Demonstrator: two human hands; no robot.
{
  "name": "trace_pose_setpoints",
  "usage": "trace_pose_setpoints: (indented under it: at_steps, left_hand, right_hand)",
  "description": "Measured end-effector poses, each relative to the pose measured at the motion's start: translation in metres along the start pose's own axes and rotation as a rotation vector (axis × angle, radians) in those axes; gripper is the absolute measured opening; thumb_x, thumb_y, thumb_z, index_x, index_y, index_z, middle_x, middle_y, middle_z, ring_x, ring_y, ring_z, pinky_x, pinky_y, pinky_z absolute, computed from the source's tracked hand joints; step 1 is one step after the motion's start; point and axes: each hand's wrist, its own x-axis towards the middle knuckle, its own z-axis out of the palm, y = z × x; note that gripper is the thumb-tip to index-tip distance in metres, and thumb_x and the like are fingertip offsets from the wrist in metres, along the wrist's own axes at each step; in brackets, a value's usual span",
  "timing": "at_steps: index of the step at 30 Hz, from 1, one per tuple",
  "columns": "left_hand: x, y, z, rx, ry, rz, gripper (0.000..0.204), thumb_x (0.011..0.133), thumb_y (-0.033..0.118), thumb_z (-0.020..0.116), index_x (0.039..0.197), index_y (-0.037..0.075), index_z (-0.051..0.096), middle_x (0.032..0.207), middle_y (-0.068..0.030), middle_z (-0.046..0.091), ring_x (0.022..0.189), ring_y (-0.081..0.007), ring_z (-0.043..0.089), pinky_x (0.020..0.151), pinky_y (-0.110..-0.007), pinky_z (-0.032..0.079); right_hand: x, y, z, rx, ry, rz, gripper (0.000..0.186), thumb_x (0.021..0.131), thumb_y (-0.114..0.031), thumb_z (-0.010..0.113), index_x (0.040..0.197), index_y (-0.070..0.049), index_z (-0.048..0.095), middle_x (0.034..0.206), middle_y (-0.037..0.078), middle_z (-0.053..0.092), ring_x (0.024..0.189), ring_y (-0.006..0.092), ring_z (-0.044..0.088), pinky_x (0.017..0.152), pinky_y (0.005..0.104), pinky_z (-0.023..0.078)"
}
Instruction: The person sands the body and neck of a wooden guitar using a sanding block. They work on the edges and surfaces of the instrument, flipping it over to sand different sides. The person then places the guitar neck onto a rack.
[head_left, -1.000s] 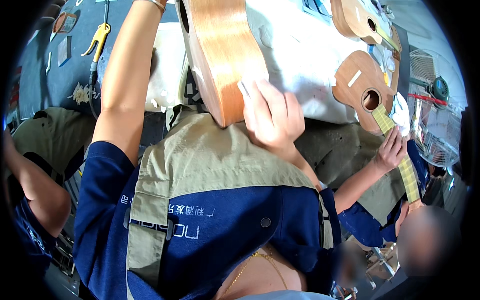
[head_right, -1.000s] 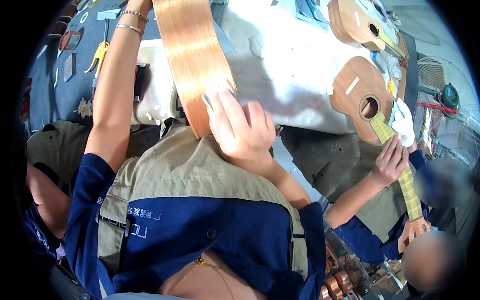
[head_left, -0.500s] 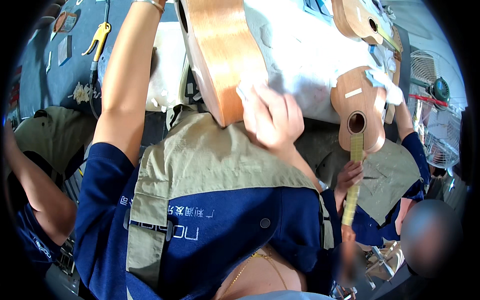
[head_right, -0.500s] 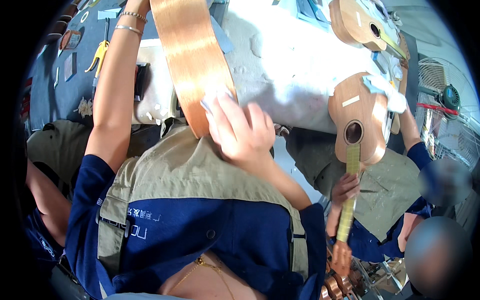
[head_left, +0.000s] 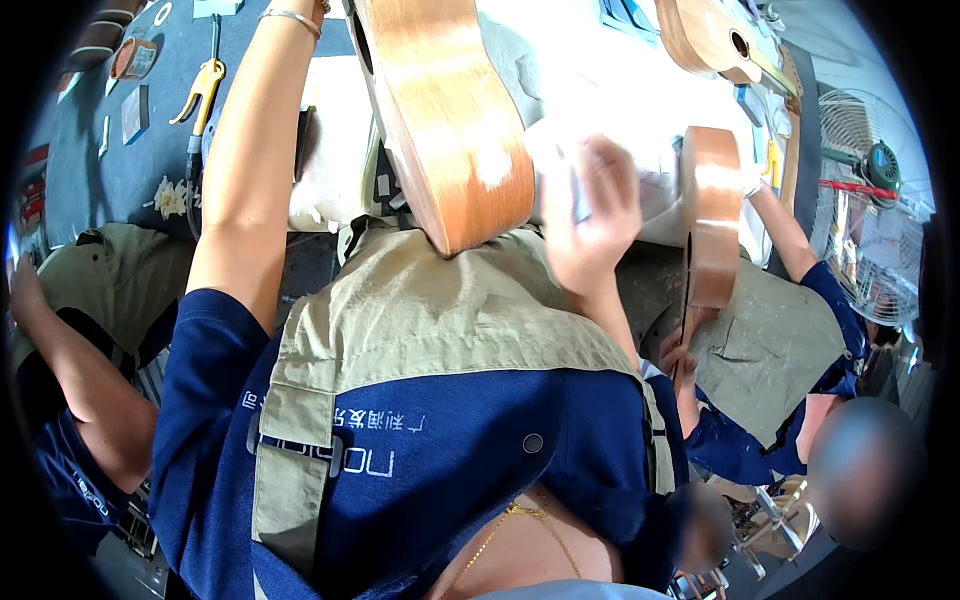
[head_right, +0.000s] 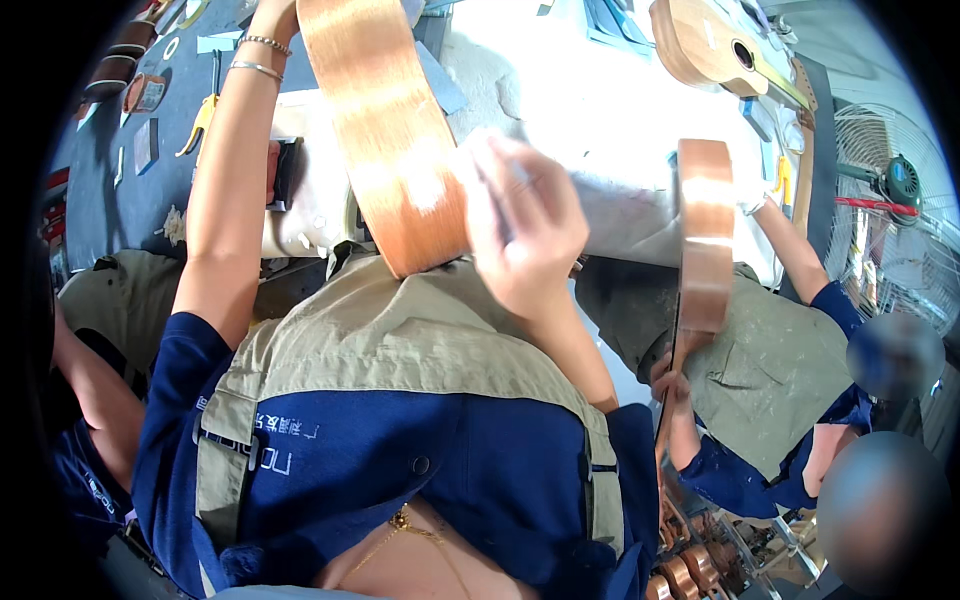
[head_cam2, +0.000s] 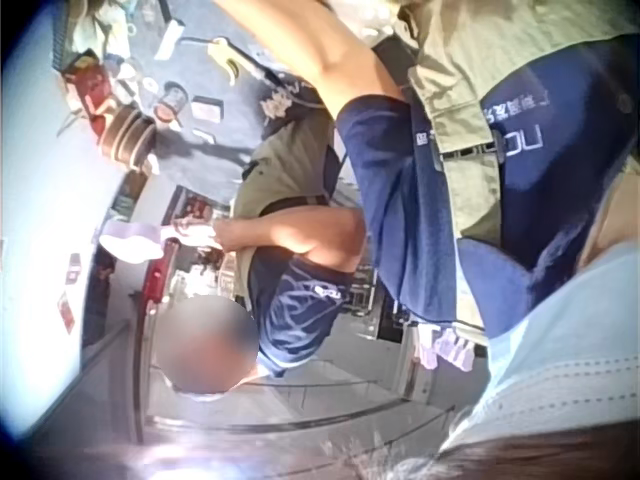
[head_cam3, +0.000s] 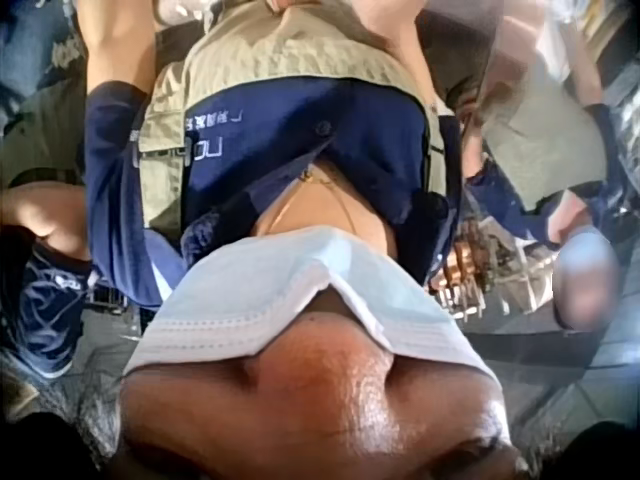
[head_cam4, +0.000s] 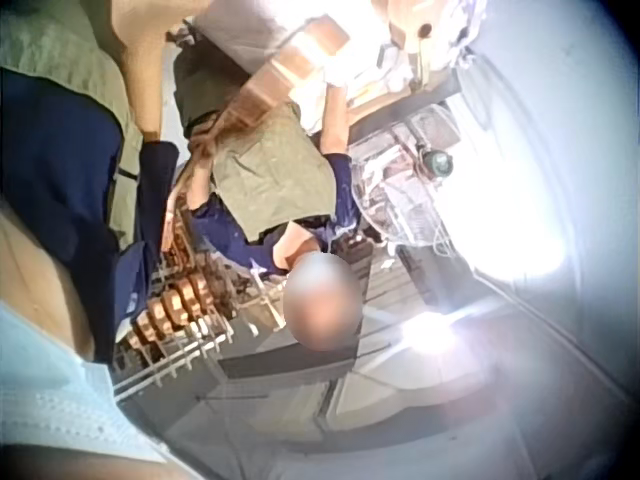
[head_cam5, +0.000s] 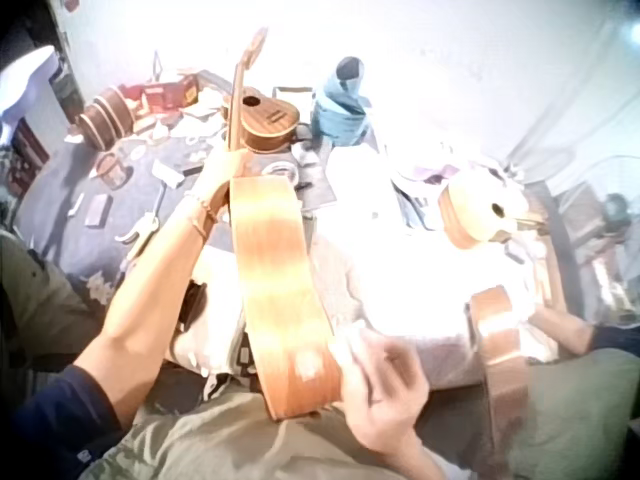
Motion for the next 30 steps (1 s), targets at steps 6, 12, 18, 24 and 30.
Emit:
trace_pose_setpoints:
  at_steps: [6,12,18,24,30]
  left_hand:
    - [0.003,0.000,-0.007,-0.033,-0.047,0.010,0.009,0.081,0.006,0.053,0.090,0.007,0.055,0.056,0.0029,0.045,0.042,-0.0100,0.043,0.038,-0.027,0.034]
    - [0.000,0.005,0.002,0.017,0.020,-0.005,0.010,0.081,0.005,0.052,0.090,0.006,0.055,0.057,0.0017,0.046,0.043,-0.0106,0.045,0.038,-0.027,0.035]
    - [-0.007,0.009,0.007,-0.024,0.031,-0.003,0.008,0.081,0.005,0.051,0.088,0.006,0.055,0.057,0.0006,0.047,0.044,-0.0120,0.047,0.039,-0.028,0.037]
    - [-0.001,0.007,0.005,0.035,0.012,-0.028,0.005,0.083,0.006,0.051,0.087,0.006,0.054,0.057,0.0003,0.047,0.043,-0.0121,0.047,0.038,-0.028,0.036]
    - [-0.001,0.009,0.007,0.080,0.005,0.024,0.003,0.083,0.008,0.051,0.084,0.005,0.052,0.055,0.0003,0.046,0.043,-0.0126,0.047,0.038,-0.028,0.036]
  right_hand:
    - [-0.029,-0.006,-0.004,-0.239,-0.227,-0.183,0.047,0.069,-0.030,0.075,0.113,-0.017,0.068,0.109,0.002,0.061,0.074,0.0184,0.058,0.063,0.0277,0.049]
    - [-0.035,-0.002,0.002,-0.493,-0.085,-0.296,0.038,0.075,-0.032,0.070,0.112,-0.023,0.069,0.109,-0.002,0.062,0.059,0.0120,0.045,0.051,0.0225,0.040]
    - [-0.035,-0.009,0.000,-0.557,-0.108,-0.267,0.033,0.081,-0.038,0.064,0.109,-0.022,0.070,0.106,-0.004,0.064,0.060,0.0127,0.042,0.052,0.0224,0.038]
    - [-0.026,-0.001,0.010,-0.521,-0.069,-0.315,0.039,0.081,-0.044,0.061,0.109,-0.018,0.070,0.108,-0.005,0.065,0.059,0.0146,0.036,0.052,0.0232,0.035]
    - [-0.016,-0.005,0.013,-0.593,-0.081,-0.323,0.035,0.080,-0.043,0.062,0.099,-0.016,0.073,0.102,-0.007,0.066,0.060,0.0146,0.034,0.053,0.0253,0.034]
